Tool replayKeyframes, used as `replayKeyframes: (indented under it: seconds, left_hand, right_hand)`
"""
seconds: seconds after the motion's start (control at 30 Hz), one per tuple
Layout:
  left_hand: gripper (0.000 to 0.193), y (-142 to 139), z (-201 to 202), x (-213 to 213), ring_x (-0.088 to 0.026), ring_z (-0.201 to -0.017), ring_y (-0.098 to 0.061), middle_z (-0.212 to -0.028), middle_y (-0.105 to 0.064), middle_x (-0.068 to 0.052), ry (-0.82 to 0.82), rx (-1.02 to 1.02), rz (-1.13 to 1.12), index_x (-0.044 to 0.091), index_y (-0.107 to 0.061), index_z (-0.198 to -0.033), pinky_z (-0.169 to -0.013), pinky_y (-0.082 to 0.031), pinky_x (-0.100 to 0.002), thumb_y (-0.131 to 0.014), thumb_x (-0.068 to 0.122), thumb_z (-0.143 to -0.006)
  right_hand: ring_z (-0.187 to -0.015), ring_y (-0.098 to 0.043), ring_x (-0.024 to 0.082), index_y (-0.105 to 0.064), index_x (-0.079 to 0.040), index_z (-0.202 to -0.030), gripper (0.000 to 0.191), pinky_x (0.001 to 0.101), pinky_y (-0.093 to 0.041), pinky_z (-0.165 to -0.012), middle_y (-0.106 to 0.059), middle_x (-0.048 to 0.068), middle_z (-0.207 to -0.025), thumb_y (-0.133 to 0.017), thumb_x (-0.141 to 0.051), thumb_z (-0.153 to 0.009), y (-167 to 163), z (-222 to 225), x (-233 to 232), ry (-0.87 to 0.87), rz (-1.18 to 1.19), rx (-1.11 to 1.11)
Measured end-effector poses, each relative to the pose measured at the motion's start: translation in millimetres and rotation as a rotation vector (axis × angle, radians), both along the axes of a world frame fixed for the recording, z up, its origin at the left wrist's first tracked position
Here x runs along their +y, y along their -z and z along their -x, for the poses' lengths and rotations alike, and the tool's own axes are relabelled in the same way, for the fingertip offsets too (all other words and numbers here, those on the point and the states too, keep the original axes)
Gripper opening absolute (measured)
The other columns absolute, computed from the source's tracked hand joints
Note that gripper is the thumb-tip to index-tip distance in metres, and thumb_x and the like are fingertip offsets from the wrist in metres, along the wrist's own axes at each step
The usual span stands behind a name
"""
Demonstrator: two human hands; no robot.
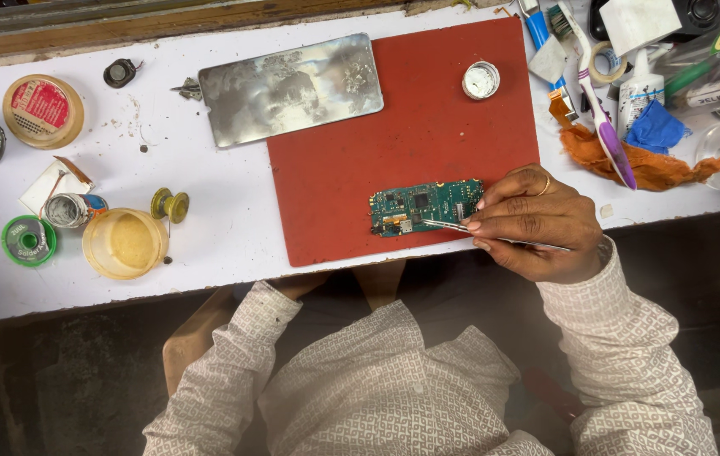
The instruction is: The person uses a hot air gun and tweezers to heat and adjust components on a small green circuit board placed on a red mat. They briefly dip the tweezers into a small container, then continue applying heat and manipulating parts on the board.
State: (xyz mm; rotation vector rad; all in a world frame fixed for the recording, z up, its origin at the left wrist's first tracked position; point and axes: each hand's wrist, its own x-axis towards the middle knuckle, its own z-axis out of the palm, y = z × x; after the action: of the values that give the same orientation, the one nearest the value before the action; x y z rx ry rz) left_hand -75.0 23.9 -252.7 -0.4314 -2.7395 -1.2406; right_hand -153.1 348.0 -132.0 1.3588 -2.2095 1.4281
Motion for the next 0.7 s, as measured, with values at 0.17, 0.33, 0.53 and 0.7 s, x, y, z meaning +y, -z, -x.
replayKeyframes:
  seconds: [0.17, 0.33, 0.53, 0.7]
  left_hand:
    - [0.061, -2.1, 0.2, 0.5, -0.027, -0.131, -0.059, -0.147, -0.056, -0.011, 0.014, -0.023, -0.017, 0.013, -0.047, -0.148, -0.102, -0.055, -0.039, -0.071, 0.035, -0.096]
    - [0.064, -4.7, 1.6, 1.4, -0.029, -0.132, -0.058, -0.149, -0.053, -0.012, 0.033, -0.092, -0.093, 0.012, -0.044, -0.15, -0.102, -0.054, -0.04, -0.07, 0.036, -0.097]
    - [0.064, -3.8, 0.6, 0.6, -0.027, -0.133, -0.058, -0.15, -0.054, -0.009, -0.003, 0.003, 0.037, 0.017, -0.046, -0.15, -0.104, -0.055, -0.04, -0.07, 0.04, -0.097]
    - [0.065, 0.1, -0.1, -0.9, -0.03, -0.133, -0.057, -0.149, -0.053, -0.012, 0.005, 0.096, 0.122, 0.014, -0.045, -0.15, -0.104, -0.053, -0.043, -0.07, 0.04, -0.096]
  right_hand:
    - [-0.089, -0.073, 0.022, -0.075, -0.005, -0.097, 0.019, 0.0342, -0.056, -0.085, -0.077, 0.009, -0.092, -0.082, -0.007, -0.079, 2.4, 0.9, -0.6, -0.004, 0.03, -0.001]
    - [-0.089, -0.073, 0.023, -0.075, -0.005, -0.097, 0.019, 0.0347, -0.055, -0.086, -0.077, 0.009, -0.091, -0.082, -0.007, -0.079, 2.3, 1.6, -1.2, -0.003, 0.032, 0.011]
    - [-0.089, -0.073, 0.023, -0.075, -0.005, -0.098, 0.021, 0.0351, -0.055, -0.085, -0.078, 0.01, -0.092, -0.082, -0.006, -0.079, -0.4, 1.9, -1.8, -0.033, 0.021, 0.007]
    - [-0.088, -0.073, 0.023, -0.076, -0.004, -0.098, 0.022, 0.0348, -0.055, -0.082, -0.078, 0.009, -0.09, -0.083, -0.007, -0.077, 0.1, 3.9, -5.2, -0.055, 0.036, 0.026]
